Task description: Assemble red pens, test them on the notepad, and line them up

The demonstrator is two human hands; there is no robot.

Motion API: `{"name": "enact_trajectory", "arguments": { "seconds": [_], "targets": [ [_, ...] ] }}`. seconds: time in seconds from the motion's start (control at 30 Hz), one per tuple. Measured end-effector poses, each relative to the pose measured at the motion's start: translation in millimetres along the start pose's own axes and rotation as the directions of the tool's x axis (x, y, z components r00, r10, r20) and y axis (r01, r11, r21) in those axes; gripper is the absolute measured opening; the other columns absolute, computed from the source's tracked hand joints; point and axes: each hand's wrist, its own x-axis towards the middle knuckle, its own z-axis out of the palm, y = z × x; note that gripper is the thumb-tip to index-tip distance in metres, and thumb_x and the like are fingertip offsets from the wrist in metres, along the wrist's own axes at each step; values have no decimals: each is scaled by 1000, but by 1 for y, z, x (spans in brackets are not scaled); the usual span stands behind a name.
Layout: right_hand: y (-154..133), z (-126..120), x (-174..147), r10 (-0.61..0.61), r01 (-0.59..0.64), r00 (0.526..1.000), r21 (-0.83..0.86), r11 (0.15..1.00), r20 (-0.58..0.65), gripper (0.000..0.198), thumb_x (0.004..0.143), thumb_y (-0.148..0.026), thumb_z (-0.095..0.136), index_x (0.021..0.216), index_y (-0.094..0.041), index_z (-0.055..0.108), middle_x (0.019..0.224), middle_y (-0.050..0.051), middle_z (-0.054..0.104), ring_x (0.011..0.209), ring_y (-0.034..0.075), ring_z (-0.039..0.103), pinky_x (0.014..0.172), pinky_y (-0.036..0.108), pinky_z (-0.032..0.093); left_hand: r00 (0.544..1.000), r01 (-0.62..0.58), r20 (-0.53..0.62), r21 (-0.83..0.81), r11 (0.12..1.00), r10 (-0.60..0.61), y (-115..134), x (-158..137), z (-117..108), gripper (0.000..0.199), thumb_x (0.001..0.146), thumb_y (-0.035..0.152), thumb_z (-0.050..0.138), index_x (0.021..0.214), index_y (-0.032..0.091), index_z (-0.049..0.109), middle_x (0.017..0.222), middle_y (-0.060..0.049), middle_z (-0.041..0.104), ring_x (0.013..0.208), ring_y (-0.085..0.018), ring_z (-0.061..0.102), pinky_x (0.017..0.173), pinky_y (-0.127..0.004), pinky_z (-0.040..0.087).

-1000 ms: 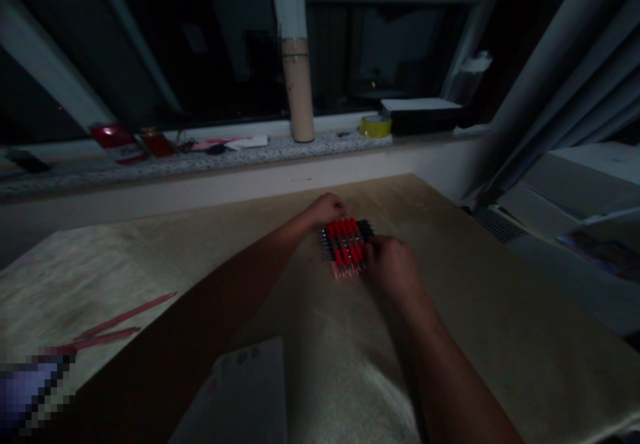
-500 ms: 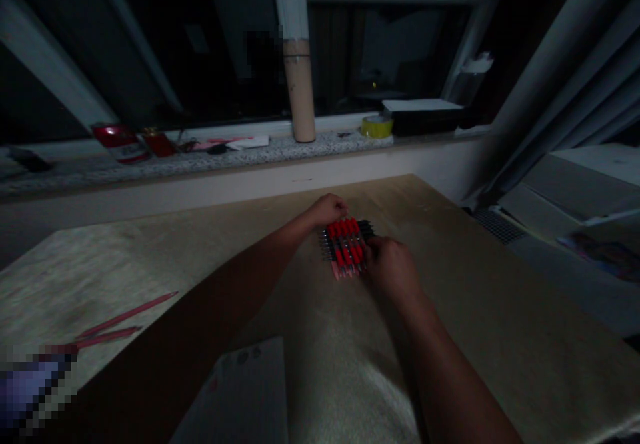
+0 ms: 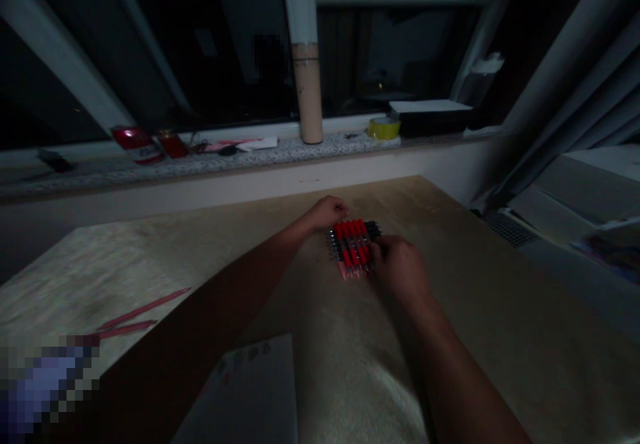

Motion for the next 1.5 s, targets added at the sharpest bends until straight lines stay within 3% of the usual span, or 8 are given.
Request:
{"name": "enact_trajectory", "arguments": {
  "seconds": [0.33,0.6,0.77,0.9,1.0,1.13,1.27,1.5],
  "targets": [
    [-38,3,-6,-141,141,990,0,990,-28,30,85,-30,44,86,-16,70,83,8,71,69,19,64,61,26,39,993,-50,-109,-12,999,49,-17,-56,-38,17,74,19,55,82,12,69,84,-6,70,77,-14,62,74,-24,48],
    [-93,22,-15,-260,262,964,-15,965,61,26,84,-28,45,83,-18,69,79,7,71,67,18,63,60,27,38,979,-5,-205,-108,994,-18,-42,-134,-66,17,74,23,58,80,10,67,78,-7,69,71,-13,61,69,-22,48],
    [-138,40,-22,-357,354,929,54,934,98,26,84,-28,45,84,-17,69,81,7,70,70,18,63,64,26,40,973,44,-220,-144,989,-75,-59,-190,-105,23,75,28,56,84,9,67,80,-7,68,73,-13,61,68,-22,47],
    [-174,57,-30,-423,410,894,108,906,148,28,85,-30,43,84,-17,68,80,7,70,69,17,63,65,26,40,968,147,-198,-37,988,-151,-72,-245,-143,22,76,29,53,83,12,66,80,-5,68,73,-14,61,66,-21,45],
    [-199,70,-38,-479,462,859,131,877,182,28,85,-29,43,80,-17,68,79,8,70,68,17,62,64,25,38,957,256,-191,208,944,-218,-82,-285,-162,21,78,27,50,84,15,66,82,-5,67,75,-15,60,68,-23,45],
    [-224,86,-48,-515,499,827,128,857,224,29,86,-30,42,77,-17,67,76,8,69,66,17,62,61,25,37,946,323,-183,533,782,-266,-96,-319,-161,27,77,34,57,93,14,66,96,-11,65,88,-21,59,79,-30,44],
    [-230,97,-57,-553,534,801,143,833,228,30,87,-30,41,75,-17,66,75,8,69,65,15,61,61,24,35,922,381,-209,648,660,-327,-105,-326,-144,31,85,38,48,95,13,64,97,-15,62,93,-25,58,81,-36,44],
    [-214,95,-60,-544,497,800,230,837,254,29,85,-29,42,70,-18,64,70,6,67,61,14,59,59,23,35,939,341,-208,679,650,-275,-92,-310,-134,28,89,30,41,93,13,63,96,-14,61,92,-24,58,79,-36,44]
  ]
}}
